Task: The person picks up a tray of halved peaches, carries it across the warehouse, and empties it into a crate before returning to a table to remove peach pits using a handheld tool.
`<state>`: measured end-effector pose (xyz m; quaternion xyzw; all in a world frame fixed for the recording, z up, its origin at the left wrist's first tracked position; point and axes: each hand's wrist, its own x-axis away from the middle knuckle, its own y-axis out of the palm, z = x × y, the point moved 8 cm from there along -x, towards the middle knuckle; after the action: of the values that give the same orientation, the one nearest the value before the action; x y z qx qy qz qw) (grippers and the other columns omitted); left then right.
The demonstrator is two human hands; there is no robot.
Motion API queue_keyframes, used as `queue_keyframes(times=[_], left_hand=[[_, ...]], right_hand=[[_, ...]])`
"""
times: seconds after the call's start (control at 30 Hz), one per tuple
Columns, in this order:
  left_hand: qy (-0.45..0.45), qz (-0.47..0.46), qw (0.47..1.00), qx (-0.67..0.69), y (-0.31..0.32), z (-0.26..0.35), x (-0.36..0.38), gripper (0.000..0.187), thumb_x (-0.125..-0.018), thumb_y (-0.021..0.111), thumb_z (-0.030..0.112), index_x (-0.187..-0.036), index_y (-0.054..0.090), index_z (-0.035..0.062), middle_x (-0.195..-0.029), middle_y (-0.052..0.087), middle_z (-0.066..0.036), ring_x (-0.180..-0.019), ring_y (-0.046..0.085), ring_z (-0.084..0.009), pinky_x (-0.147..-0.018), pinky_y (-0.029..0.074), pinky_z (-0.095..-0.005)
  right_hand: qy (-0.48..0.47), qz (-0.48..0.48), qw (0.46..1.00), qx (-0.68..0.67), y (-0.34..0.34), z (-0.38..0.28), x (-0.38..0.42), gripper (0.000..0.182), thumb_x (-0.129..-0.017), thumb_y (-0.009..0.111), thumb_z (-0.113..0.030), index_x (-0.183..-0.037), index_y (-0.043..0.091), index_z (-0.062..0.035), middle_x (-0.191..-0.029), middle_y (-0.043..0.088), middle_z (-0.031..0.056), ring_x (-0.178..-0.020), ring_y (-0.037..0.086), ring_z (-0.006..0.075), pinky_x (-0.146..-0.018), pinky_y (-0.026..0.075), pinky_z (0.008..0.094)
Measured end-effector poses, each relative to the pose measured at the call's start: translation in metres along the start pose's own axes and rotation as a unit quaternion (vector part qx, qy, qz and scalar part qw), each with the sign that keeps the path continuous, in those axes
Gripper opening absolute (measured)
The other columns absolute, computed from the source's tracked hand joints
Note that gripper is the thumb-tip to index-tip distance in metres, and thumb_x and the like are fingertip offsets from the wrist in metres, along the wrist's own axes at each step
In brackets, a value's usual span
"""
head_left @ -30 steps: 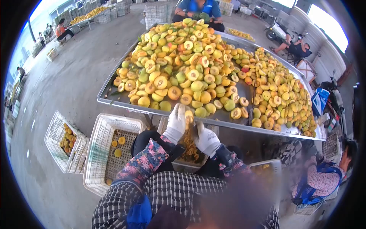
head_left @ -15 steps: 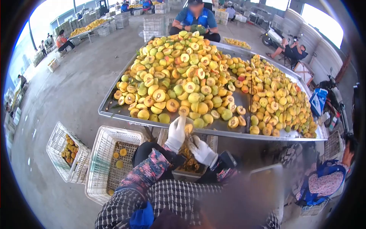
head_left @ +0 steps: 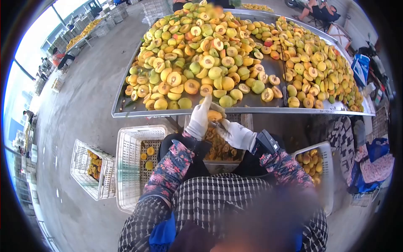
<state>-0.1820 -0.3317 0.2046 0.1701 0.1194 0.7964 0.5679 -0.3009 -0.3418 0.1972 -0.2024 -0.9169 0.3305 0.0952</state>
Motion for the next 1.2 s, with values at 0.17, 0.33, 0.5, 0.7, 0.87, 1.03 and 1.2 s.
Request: queue_keyframes(times=[0.17, 0.33, 0.5, 0.7, 0.87, 1.03, 1.2], left_hand=[[-0.049, -0.093, 0.994, 0.007, 0.004, -0.014, -0.010, 0.061, -0.098, 0.043, 0.052, -0.077, 0.060, -0.0028, -0.081, 0.066, -0.018, -0.071, 0.066, -0.0300, -0.067, 0.056, -0.0370], [-0.087, 0.038, 0.953, 0.289, 0.014, -0.029, -0.010, 0.048, -0.097, 0.049, 0.047, -0.095, 0.059, -0.0005, -0.082, 0.066, -0.016, -0.064, 0.066, -0.0306, -0.059, 0.058, -0.0438], [-0.002, 0.126, 0.985, 0.117, -0.016, -0.021, -0.010, 0.039, -0.095, 0.058, 0.036, -0.092, 0.063, -0.0017, -0.080, 0.067, -0.012, -0.062, 0.066, -0.0243, -0.055, 0.055, -0.0327], [0.093, 0.237, 0.797, -0.548, -0.129, 0.080, 0.024, 0.035, -0.086, 0.065, 0.041, -0.103, 0.069, 0.0104, -0.096, 0.070, -0.009, -0.083, 0.067, -0.0269, -0.075, 0.053, -0.0355], [0.142, 0.261, 0.675, -0.675, -0.129, 0.105, 0.013, 0.034, -0.085, 0.063, 0.040, -0.111, 0.066, 0.0179, -0.121, 0.061, -0.009, -0.112, 0.057, -0.0310, -0.094, 0.045, -0.0420], [0.148, 0.072, 0.732, -0.661, -0.052, 0.051, -0.071, 0.040, -0.088, 0.057, 0.032, -0.121, 0.060, 0.0092, -0.119, 0.061, -0.016, -0.107, 0.060, -0.0330, -0.091, 0.047, -0.0417], [0.050, 0.084, 0.678, -0.729, -0.044, 0.001, -0.115, 0.042, -0.081, 0.063, 0.032, -0.115, 0.057, 0.0070, -0.124, 0.057, -0.018, -0.110, 0.059, -0.0310, -0.091, 0.049, -0.0420]], right_hand=[[0.134, -0.024, 0.890, -0.436, 0.025, 0.002, 0.017, 0.038, -0.099, 0.050, -0.040, -0.114, 0.056, -0.0059, -0.071, 0.054, 0.0000, -0.051, 0.048, 0.0135, -0.048, 0.040, 0.0290], [0.222, -0.043, 0.710, -0.667, 0.049, 0.001, 0.027, 0.030, -0.099, 0.048, -0.043, -0.100, 0.054, -0.0134, -0.061, 0.043, -0.0015, -0.040, 0.033, 0.0086, -0.036, 0.025, 0.0247], [0.200, -0.037, 0.718, -0.666, 0.041, 0.005, 0.045, 0.030, -0.100, 0.047, -0.042, -0.100, 0.053, -0.0135, -0.062, 0.043, -0.0014, -0.040, 0.033, 0.0088, -0.035, 0.025, 0.0247], [0.074, 0.093, 0.993, 0.019, 0.004, 0.063, 0.071, 0.042, -0.096, 0.053, -0.026, -0.132, 0.041, -0.0078, -0.094, 0.066, 0.0206, -0.080, 0.065, 0.0386, -0.068, 0.052, 0.0421], [0.142, 0.067, 0.986, 0.056, 0.009, 0.070, 0.068, 0.053, -0.090, 0.055, -0.018, -0.138, 0.036, -0.0082, -0.115, 0.059, 0.0284, -0.104, 0.058, 0.0433, -0.088, 0.047, 0.0467], [0.146, 0.046, 0.987, 0.054, 0.014, 0.046, 0.052, 0.048, -0.091, 0.054, -0.020, -0.135, 0.038, -0.0079, -0.102, 0.063, 0.0276, -0.096, 0.060, 0.0441, -0.082, 0.048, 0.0474], [0.161, 0.041, 0.985, 0.050, 0.018, 0.051, 0.055, 0.047, -0.091, 0.055, -0.021, -0.133, 0.041, -0.0064, -0.098, 0.063, 0.0281, -0.093, 0.061, 0.0442, -0.080, 0.048, 0.0483]])
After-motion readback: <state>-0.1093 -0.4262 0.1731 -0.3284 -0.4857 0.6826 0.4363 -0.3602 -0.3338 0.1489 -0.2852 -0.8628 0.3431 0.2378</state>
